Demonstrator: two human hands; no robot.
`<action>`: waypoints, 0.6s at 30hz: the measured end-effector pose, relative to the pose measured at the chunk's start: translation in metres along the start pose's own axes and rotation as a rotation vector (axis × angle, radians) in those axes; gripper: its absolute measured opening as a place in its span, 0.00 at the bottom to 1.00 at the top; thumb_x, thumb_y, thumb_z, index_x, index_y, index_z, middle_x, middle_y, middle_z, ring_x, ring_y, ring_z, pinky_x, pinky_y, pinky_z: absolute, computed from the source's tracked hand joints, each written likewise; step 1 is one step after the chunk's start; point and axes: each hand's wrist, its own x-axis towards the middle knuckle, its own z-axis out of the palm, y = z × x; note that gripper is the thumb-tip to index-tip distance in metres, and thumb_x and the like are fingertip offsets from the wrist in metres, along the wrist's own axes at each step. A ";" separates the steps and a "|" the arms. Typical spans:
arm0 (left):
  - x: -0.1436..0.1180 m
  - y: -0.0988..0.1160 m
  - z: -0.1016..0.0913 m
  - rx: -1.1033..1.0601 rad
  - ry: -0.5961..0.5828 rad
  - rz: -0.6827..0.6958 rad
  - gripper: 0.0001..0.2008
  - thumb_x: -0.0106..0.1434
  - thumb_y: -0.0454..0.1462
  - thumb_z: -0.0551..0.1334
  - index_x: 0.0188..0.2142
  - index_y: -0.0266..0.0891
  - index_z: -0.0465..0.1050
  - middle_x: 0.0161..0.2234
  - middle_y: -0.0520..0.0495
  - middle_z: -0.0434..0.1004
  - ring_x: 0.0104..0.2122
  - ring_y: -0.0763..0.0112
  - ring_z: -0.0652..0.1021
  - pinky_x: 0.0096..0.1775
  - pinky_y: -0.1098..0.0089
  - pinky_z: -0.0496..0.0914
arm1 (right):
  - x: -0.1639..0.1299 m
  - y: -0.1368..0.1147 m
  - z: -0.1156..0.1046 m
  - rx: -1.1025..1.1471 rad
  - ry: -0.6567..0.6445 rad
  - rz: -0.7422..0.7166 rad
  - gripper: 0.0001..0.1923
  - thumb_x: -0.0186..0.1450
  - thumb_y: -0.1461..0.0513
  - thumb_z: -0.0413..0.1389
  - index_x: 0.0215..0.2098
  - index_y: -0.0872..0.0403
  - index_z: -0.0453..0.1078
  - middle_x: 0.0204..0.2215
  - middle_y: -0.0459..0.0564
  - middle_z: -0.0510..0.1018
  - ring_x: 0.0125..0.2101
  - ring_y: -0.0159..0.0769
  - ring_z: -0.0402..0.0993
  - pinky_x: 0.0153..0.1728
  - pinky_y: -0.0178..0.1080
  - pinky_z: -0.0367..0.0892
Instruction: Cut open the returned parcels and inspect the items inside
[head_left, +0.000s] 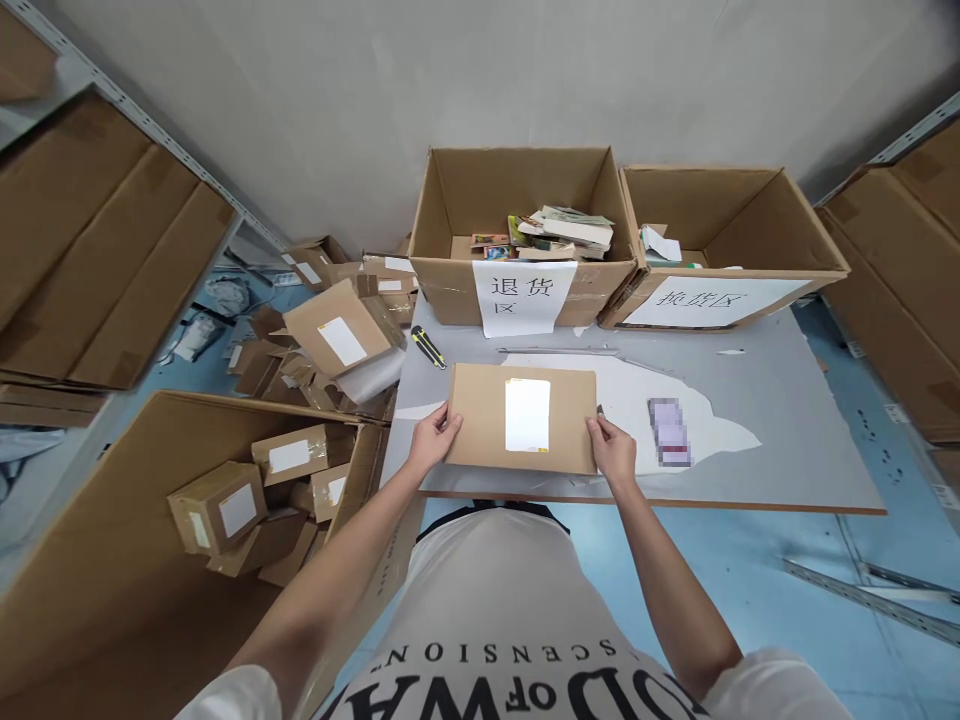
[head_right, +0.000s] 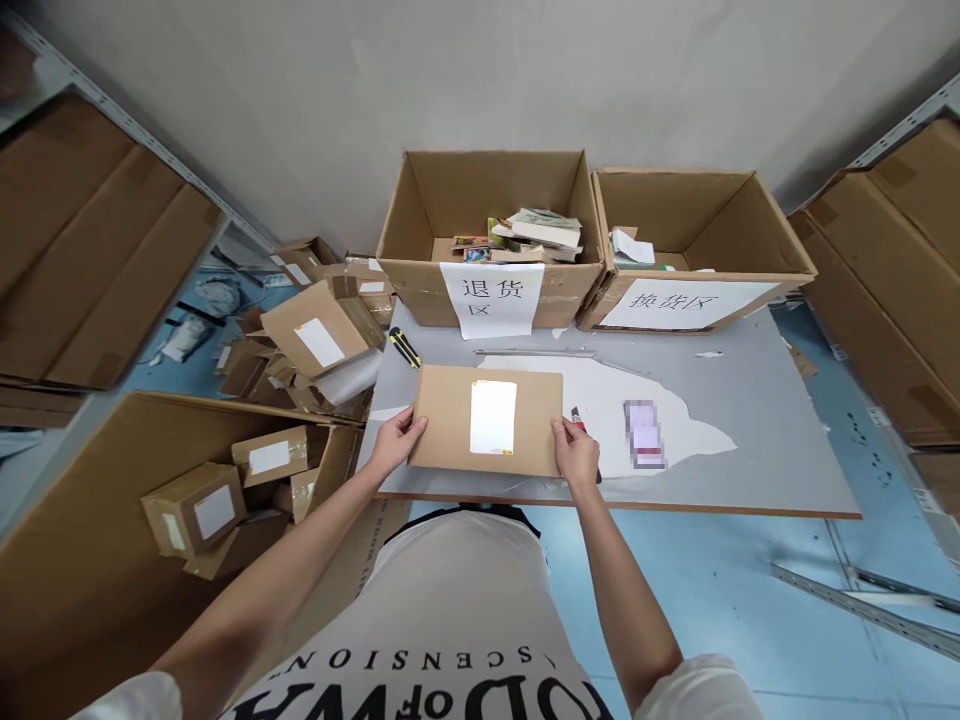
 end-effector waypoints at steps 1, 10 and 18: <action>0.001 -0.001 0.001 0.020 0.012 0.004 0.32 0.59 0.51 0.61 0.58 0.38 0.66 0.54 0.43 0.72 0.50 0.57 0.76 0.51 0.61 0.69 | 0.002 -0.001 0.003 0.039 -0.024 -0.008 0.29 0.62 0.43 0.49 0.49 0.53 0.74 0.41 0.55 0.81 0.42 0.48 0.76 0.43 0.44 0.67; 0.002 -0.004 0.012 -0.010 0.140 -0.044 0.31 0.60 0.50 0.61 0.58 0.36 0.66 0.55 0.43 0.71 0.54 0.57 0.72 0.57 0.58 0.63 | 0.003 0.000 0.026 0.134 0.008 0.041 0.33 0.63 0.44 0.47 0.54 0.57 0.70 0.42 0.57 0.80 0.41 0.45 0.75 0.42 0.41 0.67; 0.002 -0.012 0.017 0.053 0.313 -0.038 0.32 0.55 0.48 0.66 0.56 0.36 0.68 0.58 0.39 0.67 0.59 0.54 0.66 0.62 0.57 0.56 | 0.000 0.001 0.027 0.111 -0.018 0.007 0.36 0.64 0.43 0.43 0.58 0.59 0.65 0.45 0.59 0.79 0.47 0.46 0.73 0.47 0.43 0.65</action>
